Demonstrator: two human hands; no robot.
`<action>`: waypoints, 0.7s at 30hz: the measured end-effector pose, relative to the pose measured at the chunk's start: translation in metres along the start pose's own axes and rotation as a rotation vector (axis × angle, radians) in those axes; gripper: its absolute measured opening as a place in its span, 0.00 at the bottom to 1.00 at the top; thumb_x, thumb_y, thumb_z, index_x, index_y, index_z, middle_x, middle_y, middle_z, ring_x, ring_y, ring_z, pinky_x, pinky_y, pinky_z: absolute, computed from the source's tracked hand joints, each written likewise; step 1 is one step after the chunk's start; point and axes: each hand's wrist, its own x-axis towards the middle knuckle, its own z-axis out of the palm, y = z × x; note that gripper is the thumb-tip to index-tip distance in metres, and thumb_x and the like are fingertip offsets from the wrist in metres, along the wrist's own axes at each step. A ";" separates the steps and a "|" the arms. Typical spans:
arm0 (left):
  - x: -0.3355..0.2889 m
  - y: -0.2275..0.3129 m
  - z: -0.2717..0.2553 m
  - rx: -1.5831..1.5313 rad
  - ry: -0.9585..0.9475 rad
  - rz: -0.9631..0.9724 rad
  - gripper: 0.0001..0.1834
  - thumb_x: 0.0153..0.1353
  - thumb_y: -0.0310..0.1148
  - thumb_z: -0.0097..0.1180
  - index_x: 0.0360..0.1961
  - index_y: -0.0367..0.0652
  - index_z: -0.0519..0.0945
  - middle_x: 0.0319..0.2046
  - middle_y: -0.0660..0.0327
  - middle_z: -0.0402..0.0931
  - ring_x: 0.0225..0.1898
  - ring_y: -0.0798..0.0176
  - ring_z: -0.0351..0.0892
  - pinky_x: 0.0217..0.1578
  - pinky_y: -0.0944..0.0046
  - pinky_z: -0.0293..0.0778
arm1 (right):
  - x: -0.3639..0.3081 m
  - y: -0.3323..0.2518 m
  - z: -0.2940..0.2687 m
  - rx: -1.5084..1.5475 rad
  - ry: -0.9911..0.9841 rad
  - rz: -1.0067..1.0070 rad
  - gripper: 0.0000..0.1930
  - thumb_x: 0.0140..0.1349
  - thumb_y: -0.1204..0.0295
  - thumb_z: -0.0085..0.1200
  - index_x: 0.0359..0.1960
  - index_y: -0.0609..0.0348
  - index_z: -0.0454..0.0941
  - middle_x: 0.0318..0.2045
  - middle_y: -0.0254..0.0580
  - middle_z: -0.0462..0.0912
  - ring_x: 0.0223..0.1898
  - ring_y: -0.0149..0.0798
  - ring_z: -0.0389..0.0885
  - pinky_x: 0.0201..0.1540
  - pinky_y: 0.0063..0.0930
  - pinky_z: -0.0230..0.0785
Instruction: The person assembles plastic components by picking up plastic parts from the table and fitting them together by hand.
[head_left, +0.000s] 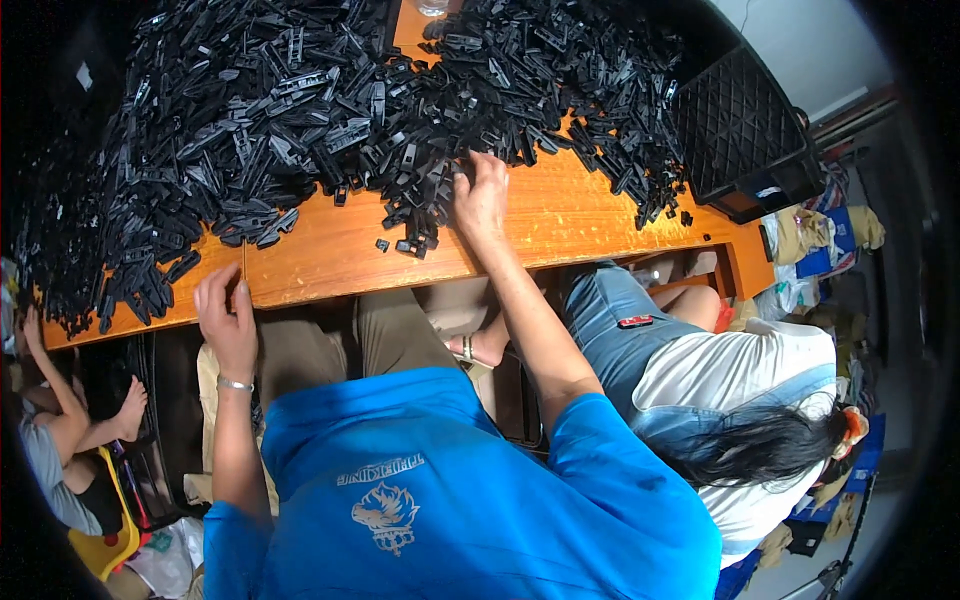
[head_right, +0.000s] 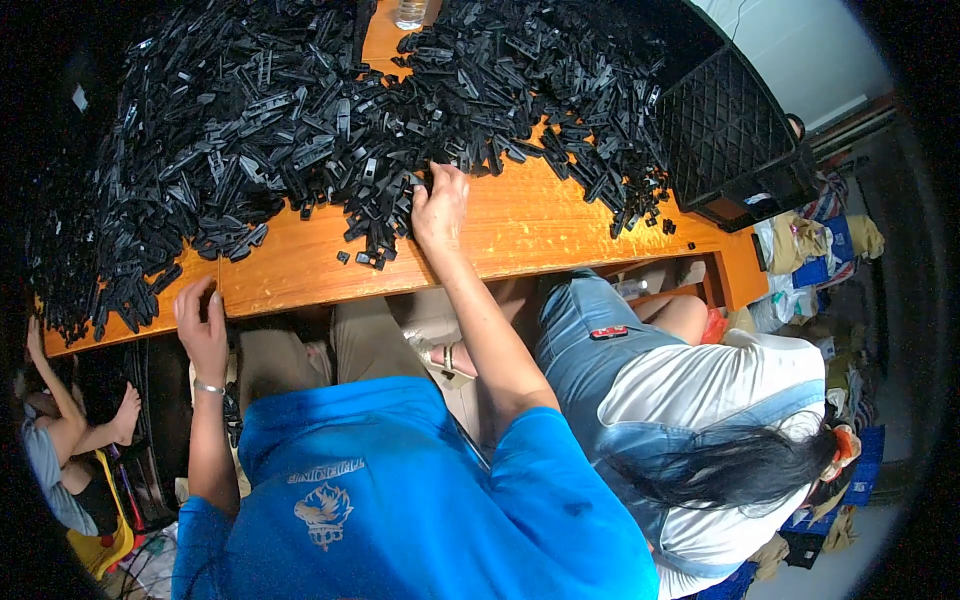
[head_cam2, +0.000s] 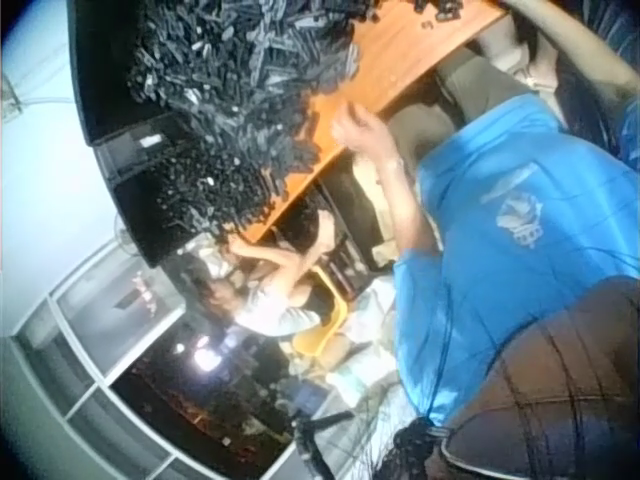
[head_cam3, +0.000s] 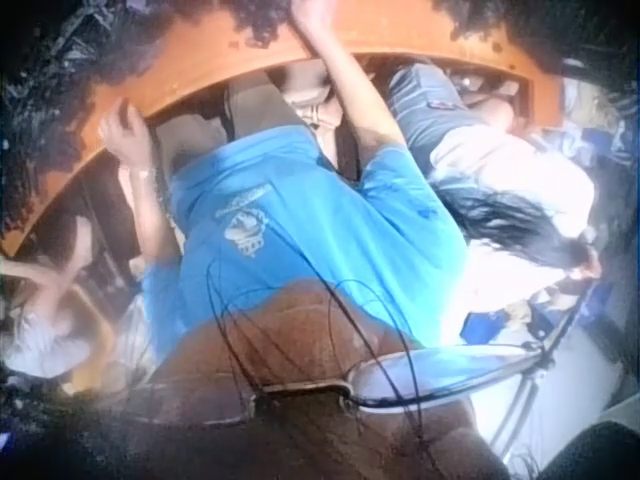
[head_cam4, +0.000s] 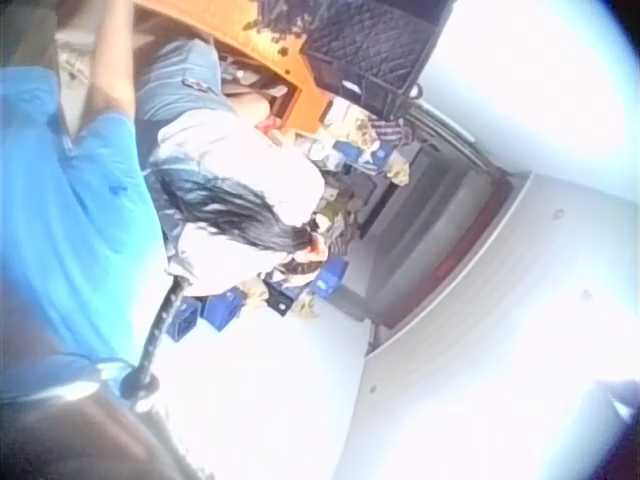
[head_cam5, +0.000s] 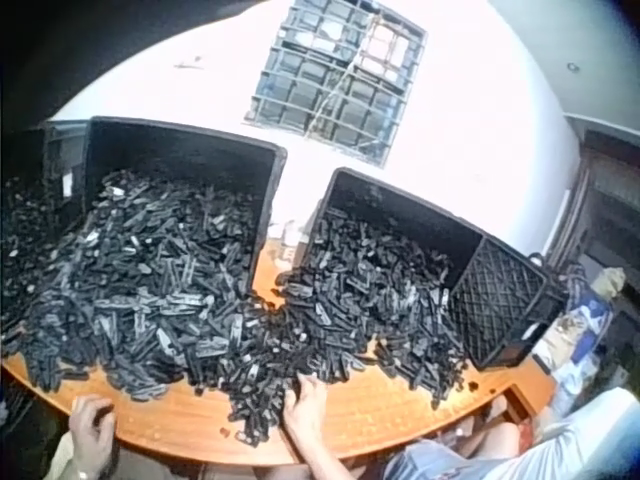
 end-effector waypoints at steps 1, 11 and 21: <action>0.001 -0.002 0.007 0.001 -0.002 0.001 0.13 0.71 0.26 0.62 0.54 0.39 0.84 0.50 0.53 0.83 0.54 0.47 0.79 0.60 0.50 0.71 | 0.001 -0.002 0.001 0.019 -0.013 -0.001 0.25 0.63 0.73 0.67 0.62 0.65 0.81 0.61 0.57 0.78 0.65 0.61 0.74 0.71 0.49 0.68; -0.005 -0.003 0.030 0.254 0.070 0.033 0.10 0.73 0.27 0.56 0.50 0.44 0.86 0.51 0.58 0.84 0.56 0.49 0.80 0.56 0.52 0.70 | 0.024 0.014 -0.039 -0.049 0.156 -0.166 0.10 0.67 0.71 0.65 0.47 0.59 0.88 0.49 0.49 0.84 0.53 0.55 0.80 0.59 0.47 0.74; -0.012 -0.013 0.041 0.263 0.121 0.070 0.12 0.71 0.29 0.53 0.50 0.46 0.86 0.52 0.59 0.84 0.56 0.50 0.80 0.56 0.52 0.68 | 0.027 0.027 -0.016 0.012 -0.020 -0.032 0.11 0.71 0.68 0.62 0.50 0.56 0.88 0.49 0.53 0.86 0.52 0.57 0.85 0.57 0.47 0.78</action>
